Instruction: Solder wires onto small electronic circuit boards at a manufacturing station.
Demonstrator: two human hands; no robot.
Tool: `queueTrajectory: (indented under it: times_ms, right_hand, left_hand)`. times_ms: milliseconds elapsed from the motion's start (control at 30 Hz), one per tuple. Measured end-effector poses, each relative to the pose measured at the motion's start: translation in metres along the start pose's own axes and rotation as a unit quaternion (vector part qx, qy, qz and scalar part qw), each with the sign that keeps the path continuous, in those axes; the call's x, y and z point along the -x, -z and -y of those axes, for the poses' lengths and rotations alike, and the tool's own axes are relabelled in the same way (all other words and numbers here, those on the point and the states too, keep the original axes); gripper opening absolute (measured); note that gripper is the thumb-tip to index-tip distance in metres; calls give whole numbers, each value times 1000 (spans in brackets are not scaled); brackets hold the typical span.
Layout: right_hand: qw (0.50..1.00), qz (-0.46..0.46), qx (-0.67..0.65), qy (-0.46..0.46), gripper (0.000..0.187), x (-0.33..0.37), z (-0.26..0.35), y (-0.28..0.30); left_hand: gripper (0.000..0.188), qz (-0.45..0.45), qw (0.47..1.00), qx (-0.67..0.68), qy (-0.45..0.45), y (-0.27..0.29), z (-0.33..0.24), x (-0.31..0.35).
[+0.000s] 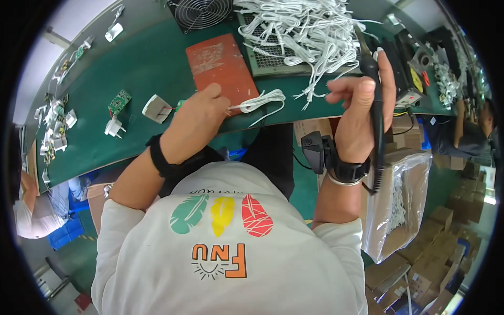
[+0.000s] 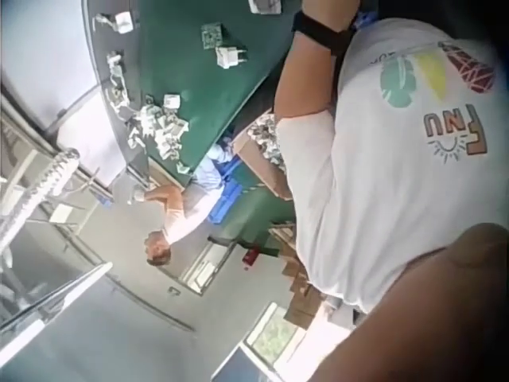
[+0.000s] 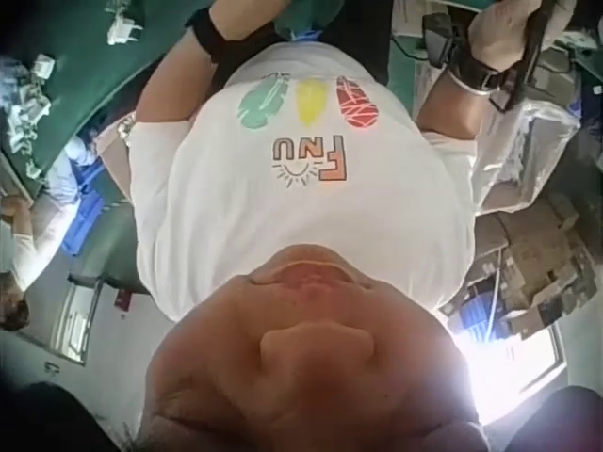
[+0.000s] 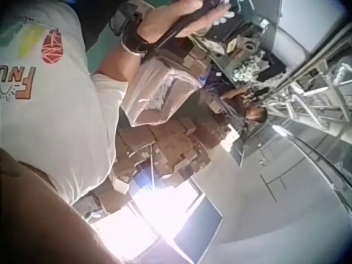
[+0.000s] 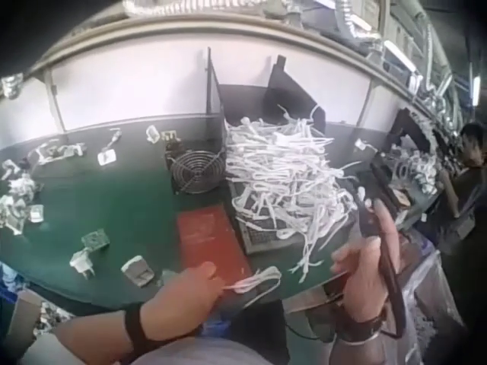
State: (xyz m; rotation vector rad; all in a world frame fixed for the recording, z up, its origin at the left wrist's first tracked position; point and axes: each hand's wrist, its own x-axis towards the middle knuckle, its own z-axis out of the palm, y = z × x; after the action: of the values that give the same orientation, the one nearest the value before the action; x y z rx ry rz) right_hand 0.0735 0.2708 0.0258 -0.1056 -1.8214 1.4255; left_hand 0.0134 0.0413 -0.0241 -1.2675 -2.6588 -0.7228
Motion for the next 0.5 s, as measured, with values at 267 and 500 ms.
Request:
queueTrajectory:
  times_ms: [267,500]
  right_hand:
    - [948,180,239,112,38,25,-61,21]
    - [848,232,394,267,49,22,-55,-1]
  left_hand:
    - [9,-76,984,-156,39,130,96,-17]
    - [16,-286,919,-225,150,188,121,-6]
